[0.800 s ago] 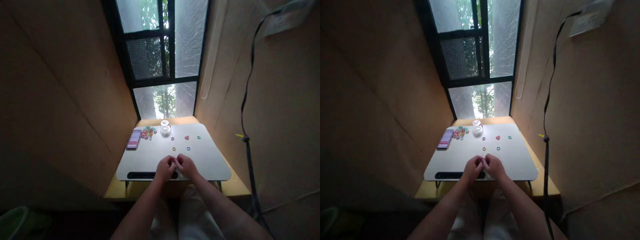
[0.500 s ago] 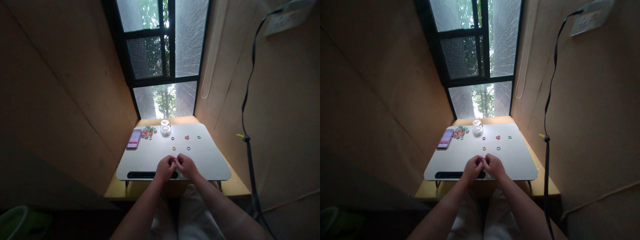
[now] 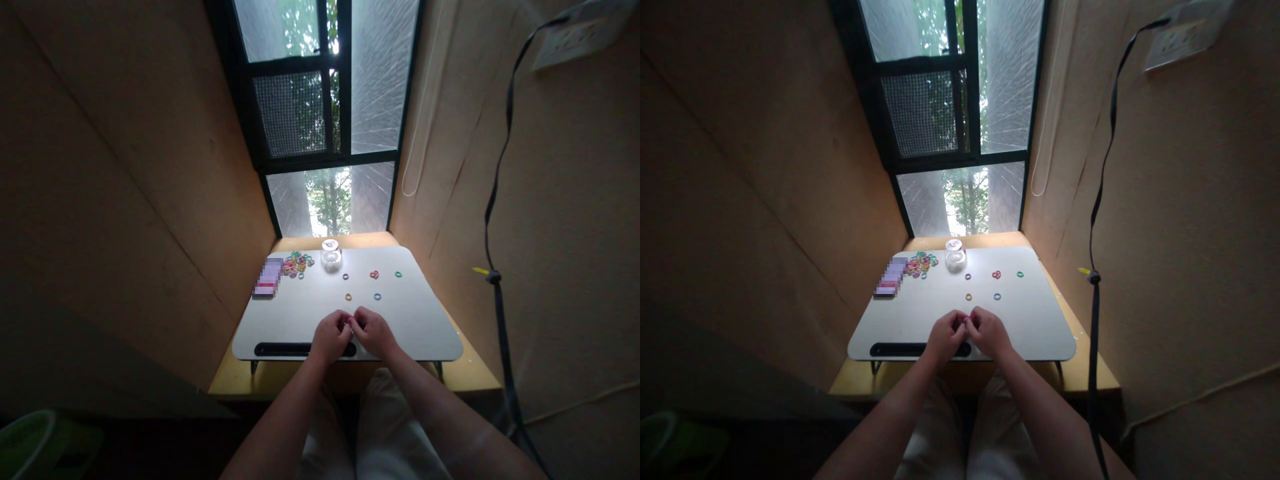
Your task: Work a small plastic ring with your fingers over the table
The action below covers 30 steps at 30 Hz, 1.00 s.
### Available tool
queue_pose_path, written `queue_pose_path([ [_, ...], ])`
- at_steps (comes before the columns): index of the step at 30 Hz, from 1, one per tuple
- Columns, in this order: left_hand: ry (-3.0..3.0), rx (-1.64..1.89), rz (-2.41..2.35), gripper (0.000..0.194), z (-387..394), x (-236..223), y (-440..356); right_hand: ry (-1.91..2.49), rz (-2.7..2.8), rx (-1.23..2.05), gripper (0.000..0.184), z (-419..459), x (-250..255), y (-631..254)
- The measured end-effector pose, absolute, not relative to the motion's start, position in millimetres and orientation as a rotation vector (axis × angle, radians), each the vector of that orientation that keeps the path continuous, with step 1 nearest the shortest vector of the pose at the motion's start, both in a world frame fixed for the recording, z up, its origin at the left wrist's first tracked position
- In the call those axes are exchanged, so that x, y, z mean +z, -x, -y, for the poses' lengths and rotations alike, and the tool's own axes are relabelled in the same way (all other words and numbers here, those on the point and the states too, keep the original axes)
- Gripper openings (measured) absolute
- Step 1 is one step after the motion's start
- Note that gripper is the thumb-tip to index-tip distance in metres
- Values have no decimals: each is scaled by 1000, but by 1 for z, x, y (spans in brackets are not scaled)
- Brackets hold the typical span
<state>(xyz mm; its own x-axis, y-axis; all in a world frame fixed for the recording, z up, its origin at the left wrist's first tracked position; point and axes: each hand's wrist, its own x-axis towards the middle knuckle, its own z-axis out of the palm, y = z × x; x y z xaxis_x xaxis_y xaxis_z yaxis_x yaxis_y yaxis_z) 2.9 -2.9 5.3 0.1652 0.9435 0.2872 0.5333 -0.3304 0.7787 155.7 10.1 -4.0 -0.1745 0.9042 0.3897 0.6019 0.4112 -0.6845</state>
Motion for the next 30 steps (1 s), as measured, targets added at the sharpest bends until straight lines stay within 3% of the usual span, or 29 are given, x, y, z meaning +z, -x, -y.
queue_pose_path([
  [30, -1942, 1047, -1415, 15, 4, 10, -4, 1281, 1882, 499, 17, -9, -2, -156],
])
